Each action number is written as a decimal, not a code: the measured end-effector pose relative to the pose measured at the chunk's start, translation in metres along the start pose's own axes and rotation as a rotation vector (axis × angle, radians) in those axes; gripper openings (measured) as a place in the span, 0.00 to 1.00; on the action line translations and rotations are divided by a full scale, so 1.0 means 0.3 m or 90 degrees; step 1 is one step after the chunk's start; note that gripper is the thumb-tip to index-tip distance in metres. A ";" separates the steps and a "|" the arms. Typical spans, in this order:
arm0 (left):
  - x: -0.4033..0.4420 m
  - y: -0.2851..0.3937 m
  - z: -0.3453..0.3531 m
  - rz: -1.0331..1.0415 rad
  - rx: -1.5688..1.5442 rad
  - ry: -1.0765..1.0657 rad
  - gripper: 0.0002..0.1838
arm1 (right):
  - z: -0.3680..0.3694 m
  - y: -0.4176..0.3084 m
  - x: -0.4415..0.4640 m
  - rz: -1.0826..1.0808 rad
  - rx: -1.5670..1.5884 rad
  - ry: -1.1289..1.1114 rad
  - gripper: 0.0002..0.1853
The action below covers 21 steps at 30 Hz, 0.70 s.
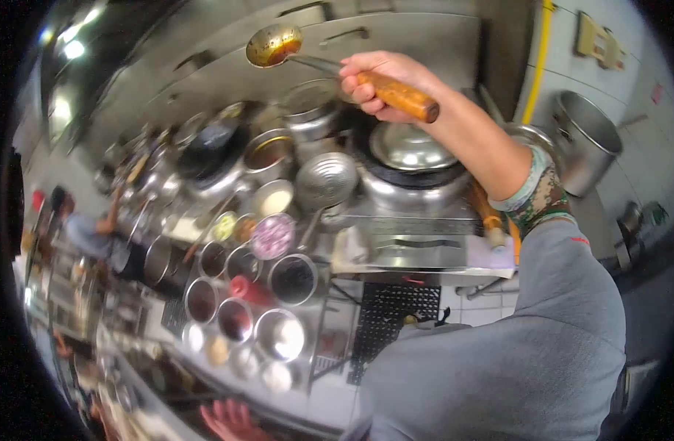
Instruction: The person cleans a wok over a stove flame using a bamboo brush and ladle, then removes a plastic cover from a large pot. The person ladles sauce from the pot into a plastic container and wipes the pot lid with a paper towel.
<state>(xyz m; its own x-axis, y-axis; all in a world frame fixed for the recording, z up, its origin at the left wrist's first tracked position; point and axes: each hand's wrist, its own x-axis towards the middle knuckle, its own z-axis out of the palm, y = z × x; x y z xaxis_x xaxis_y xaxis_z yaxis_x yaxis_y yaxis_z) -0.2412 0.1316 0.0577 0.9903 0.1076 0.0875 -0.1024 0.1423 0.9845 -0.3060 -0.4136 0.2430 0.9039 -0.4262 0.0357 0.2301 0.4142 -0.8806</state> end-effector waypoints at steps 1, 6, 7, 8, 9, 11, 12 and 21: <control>0.038 -0.014 0.069 -0.003 -0.028 -0.046 0.31 | -0.077 -0.040 -0.061 -0.010 0.005 0.044 0.17; 0.111 -0.092 0.451 0.090 -0.003 -0.256 0.18 | -0.337 -0.188 -0.410 -0.073 0.060 0.198 0.12; 0.116 -0.117 0.523 0.016 -0.025 -0.243 0.23 | -0.374 -0.209 -0.482 -0.075 0.078 0.210 0.09; 0.120 -0.152 0.587 -0.058 -0.045 -0.227 0.30 | -0.404 -0.229 -0.548 -0.077 0.096 0.220 0.06; 0.120 -0.190 0.639 -0.056 -0.086 -0.295 0.27 | -0.423 -0.243 -0.613 -0.106 0.085 0.280 0.03; 0.076 -0.198 0.732 -0.054 0.011 -0.295 0.29 | -0.478 -0.269 -0.731 -0.129 0.102 0.330 0.04; 0.072 -0.212 0.759 -0.094 0.051 -0.302 0.30 | -0.500 -0.282 -0.788 -0.147 0.120 0.360 0.04; 0.076 -0.342 0.898 -0.113 0.051 -0.633 0.15 | -0.745 -0.393 -1.167 -0.194 0.133 0.625 0.07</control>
<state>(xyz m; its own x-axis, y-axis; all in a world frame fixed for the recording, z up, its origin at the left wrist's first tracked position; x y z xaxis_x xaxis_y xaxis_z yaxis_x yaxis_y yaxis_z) -0.1829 -0.1454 -0.0003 0.6226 -0.7825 -0.0096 0.0241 0.0069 0.9997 -0.7302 -0.4929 0.2287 0.1290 -0.9625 -0.2387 0.5411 0.2700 -0.7964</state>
